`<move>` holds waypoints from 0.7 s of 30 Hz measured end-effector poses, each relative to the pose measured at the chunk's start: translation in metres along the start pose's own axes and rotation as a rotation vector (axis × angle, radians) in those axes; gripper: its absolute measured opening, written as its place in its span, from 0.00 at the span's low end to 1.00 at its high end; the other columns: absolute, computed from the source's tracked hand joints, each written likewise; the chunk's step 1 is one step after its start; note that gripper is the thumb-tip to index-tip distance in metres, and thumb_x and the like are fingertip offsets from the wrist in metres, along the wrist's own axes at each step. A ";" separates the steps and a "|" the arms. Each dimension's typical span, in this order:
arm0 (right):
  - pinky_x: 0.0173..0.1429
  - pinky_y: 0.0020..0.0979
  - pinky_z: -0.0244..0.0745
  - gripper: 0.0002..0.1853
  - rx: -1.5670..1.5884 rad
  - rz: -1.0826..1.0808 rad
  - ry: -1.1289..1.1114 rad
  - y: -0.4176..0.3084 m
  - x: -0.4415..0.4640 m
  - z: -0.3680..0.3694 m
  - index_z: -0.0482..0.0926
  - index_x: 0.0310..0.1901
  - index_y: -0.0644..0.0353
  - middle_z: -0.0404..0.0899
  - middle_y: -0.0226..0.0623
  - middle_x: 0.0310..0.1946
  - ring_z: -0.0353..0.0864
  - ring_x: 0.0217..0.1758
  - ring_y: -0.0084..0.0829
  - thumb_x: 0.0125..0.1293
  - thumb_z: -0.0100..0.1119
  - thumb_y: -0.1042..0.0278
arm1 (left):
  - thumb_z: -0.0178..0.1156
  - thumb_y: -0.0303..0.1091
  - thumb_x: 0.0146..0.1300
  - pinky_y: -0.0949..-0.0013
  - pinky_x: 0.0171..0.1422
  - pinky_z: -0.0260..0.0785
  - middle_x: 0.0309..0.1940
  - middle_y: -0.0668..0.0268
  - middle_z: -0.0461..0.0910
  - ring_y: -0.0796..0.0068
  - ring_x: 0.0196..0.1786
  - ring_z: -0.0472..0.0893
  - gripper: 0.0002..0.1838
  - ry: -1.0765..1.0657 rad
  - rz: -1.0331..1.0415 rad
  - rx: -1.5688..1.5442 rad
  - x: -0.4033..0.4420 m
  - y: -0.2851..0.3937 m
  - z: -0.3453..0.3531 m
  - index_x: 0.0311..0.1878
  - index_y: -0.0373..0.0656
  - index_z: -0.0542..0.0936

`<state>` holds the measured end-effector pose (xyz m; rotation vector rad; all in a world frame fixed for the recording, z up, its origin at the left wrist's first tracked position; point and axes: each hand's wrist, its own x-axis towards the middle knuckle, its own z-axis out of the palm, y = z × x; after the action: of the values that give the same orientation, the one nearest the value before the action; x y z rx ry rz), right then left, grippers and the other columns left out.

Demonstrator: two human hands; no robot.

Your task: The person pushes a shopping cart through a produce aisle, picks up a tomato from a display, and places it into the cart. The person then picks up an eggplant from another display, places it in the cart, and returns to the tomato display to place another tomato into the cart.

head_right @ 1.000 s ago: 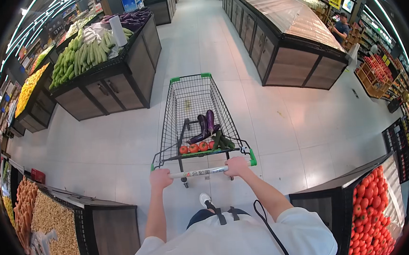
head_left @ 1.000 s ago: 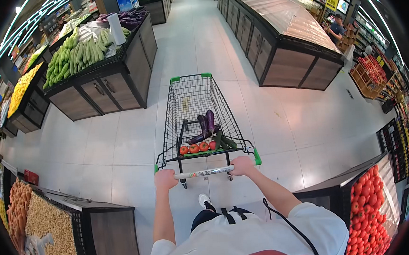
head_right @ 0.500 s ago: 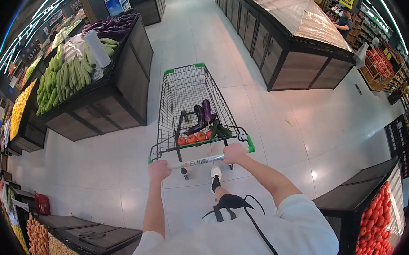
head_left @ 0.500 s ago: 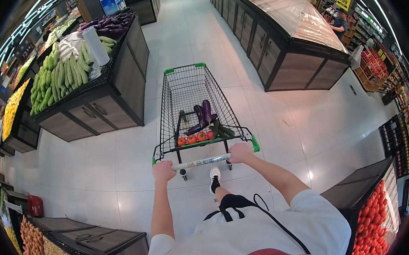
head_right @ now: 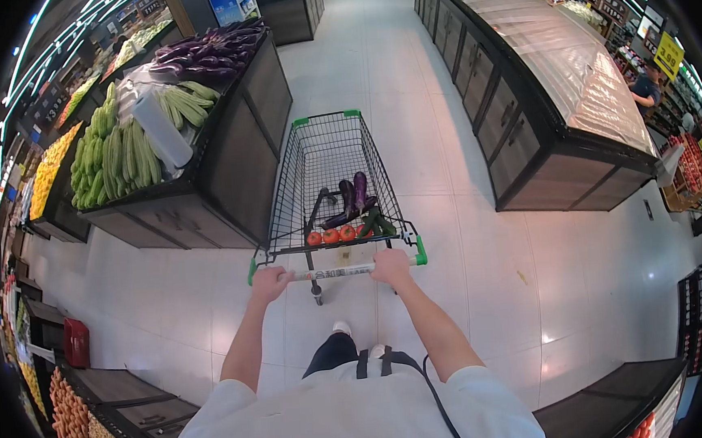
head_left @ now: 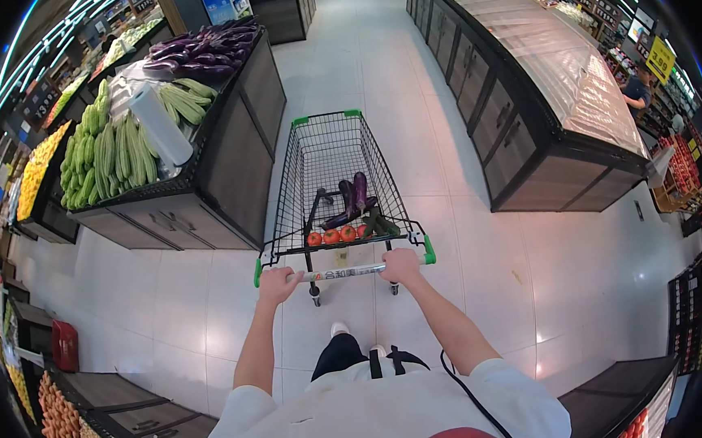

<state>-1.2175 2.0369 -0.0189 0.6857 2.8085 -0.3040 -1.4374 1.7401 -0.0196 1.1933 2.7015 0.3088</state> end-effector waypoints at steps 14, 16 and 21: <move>0.41 0.44 0.82 0.13 -0.013 -0.063 0.116 0.062 0.299 -0.080 0.87 0.31 0.48 0.87 0.37 0.29 0.88 0.37 0.41 0.48 0.65 0.51 | 0.59 0.54 0.61 0.53 0.49 0.81 0.38 0.53 0.89 0.52 0.43 0.89 0.23 -0.048 -0.501 -0.074 0.347 -0.037 -0.014 0.40 0.42 0.88; 0.41 0.45 0.82 0.13 -0.029 -0.034 0.083 0.066 0.342 -0.096 0.88 0.31 0.48 0.86 0.37 0.29 0.88 0.37 0.41 0.48 0.65 0.51 | 0.58 0.54 0.62 0.53 0.49 0.81 0.38 0.53 0.89 0.53 0.43 0.89 0.23 -0.061 -0.487 -0.073 0.386 -0.042 -0.025 0.41 0.42 0.88; 0.42 0.45 0.84 0.13 -0.049 -0.027 0.000 0.073 0.456 -0.135 0.89 0.32 0.48 0.87 0.38 0.30 0.89 0.38 0.42 0.49 0.66 0.52 | 0.57 0.53 0.62 0.53 0.51 0.80 0.40 0.54 0.89 0.53 0.45 0.89 0.22 -0.088 -0.487 -0.051 0.501 -0.070 -0.041 0.42 0.46 0.89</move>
<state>-1.6000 2.3286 -0.0252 0.6372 2.8175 -0.2394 -1.8301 2.0617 -0.0346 0.4918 2.7710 0.2430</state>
